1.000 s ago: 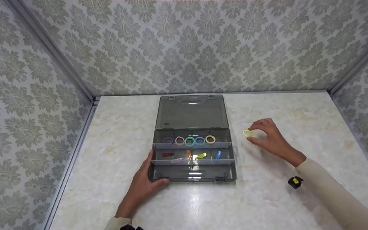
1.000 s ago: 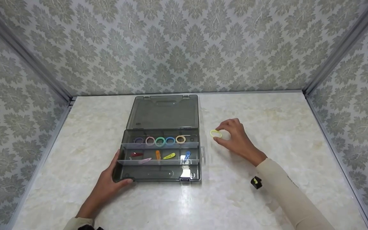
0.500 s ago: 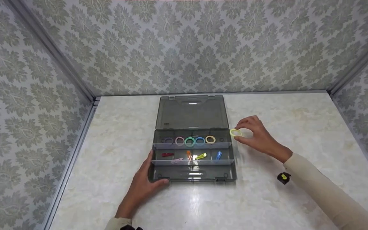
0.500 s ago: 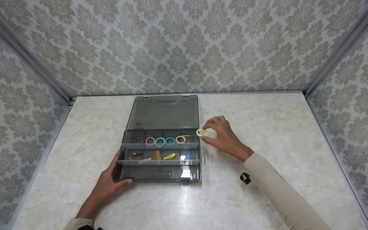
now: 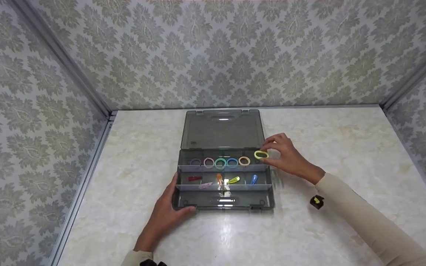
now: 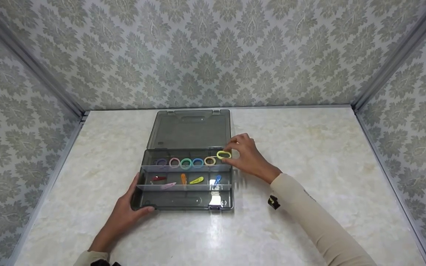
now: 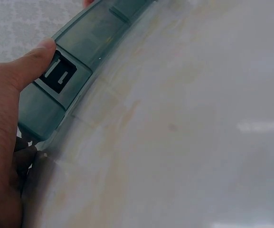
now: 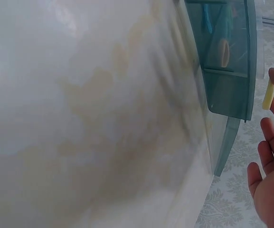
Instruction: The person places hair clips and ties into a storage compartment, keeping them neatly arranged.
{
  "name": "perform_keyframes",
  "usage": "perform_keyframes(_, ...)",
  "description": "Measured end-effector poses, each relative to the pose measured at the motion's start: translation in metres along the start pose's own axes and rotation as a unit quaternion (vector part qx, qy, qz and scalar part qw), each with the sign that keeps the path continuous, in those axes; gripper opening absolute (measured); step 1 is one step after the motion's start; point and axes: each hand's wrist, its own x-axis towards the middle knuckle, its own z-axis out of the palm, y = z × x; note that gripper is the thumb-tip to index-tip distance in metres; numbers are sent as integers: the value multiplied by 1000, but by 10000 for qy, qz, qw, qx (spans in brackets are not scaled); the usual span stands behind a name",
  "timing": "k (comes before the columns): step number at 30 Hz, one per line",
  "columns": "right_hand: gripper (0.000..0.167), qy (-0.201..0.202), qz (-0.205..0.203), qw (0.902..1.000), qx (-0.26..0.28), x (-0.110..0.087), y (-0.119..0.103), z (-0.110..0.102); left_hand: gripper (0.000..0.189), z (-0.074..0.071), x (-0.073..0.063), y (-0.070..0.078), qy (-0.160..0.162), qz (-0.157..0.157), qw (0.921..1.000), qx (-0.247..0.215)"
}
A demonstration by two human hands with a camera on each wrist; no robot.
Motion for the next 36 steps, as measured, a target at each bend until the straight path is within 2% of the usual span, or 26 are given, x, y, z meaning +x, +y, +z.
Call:
perform_keyframes(8, 29, -181, -79, 9996, -213, 5, 1, 7, 132, 0, 0, 3, -26, -160, 9999, -24)
perform_keyframes(12, 31, -296, 146, 9991, -251, 8, 1, 7, 132, 1, 0, 5, -43, -259, 9996, 31)
perform_keyframes(19, 29, -500, 481, 9969, -378, 14, 0, 6, 130, 2, 0, 5, -15, -168, 9998, 74)
perform_keyframes(30, 33, -816, 278, 9953, -439, 15, -2, 2, 130, 0, -3, 3, -102, -194, 9997, -95)
perform_keyframes(36, 27, -652, 166, 9976, -134, 6, 5, 3, 131, 0, -3, 3, -74, -224, 9997, -108)
